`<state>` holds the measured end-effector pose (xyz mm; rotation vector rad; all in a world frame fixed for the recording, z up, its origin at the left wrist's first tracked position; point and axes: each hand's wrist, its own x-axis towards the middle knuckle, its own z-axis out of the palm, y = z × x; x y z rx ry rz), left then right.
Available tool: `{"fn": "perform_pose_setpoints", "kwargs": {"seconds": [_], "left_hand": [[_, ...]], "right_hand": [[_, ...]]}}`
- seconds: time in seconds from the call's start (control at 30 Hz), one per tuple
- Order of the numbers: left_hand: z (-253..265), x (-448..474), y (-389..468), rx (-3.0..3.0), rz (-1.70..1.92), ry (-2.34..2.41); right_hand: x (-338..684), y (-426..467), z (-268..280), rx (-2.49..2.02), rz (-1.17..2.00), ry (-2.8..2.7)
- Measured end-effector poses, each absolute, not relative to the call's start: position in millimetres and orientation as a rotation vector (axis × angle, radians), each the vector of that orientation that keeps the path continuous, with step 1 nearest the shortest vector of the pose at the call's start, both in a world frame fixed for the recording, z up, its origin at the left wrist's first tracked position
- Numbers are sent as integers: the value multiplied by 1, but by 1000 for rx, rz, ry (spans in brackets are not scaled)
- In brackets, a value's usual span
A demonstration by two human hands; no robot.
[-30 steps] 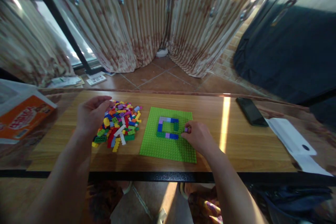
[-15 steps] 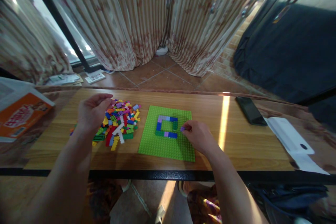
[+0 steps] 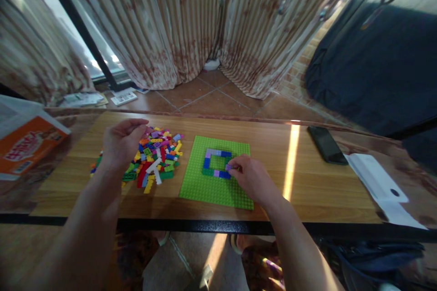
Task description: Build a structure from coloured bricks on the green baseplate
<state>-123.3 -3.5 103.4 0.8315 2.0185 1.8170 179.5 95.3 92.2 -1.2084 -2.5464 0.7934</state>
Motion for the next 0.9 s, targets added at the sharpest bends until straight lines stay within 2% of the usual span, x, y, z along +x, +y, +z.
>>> {"fn": "perform_pose_setpoints", "kwargs": {"seconds": [0.37, 0.67, 0.9], "left_hand": [[104, -122, -5, 877, 1778, 2064], [103, -122, -4, 865, 1751, 2075], [100, -123, -3, 890, 1754, 2063]], "right_hand": [[179, 94, 92, -1163, 720, -2630], [178, 89, 93, -1143, 489, -2803], [180, 91, 89, -1158, 509, -2759]]}}
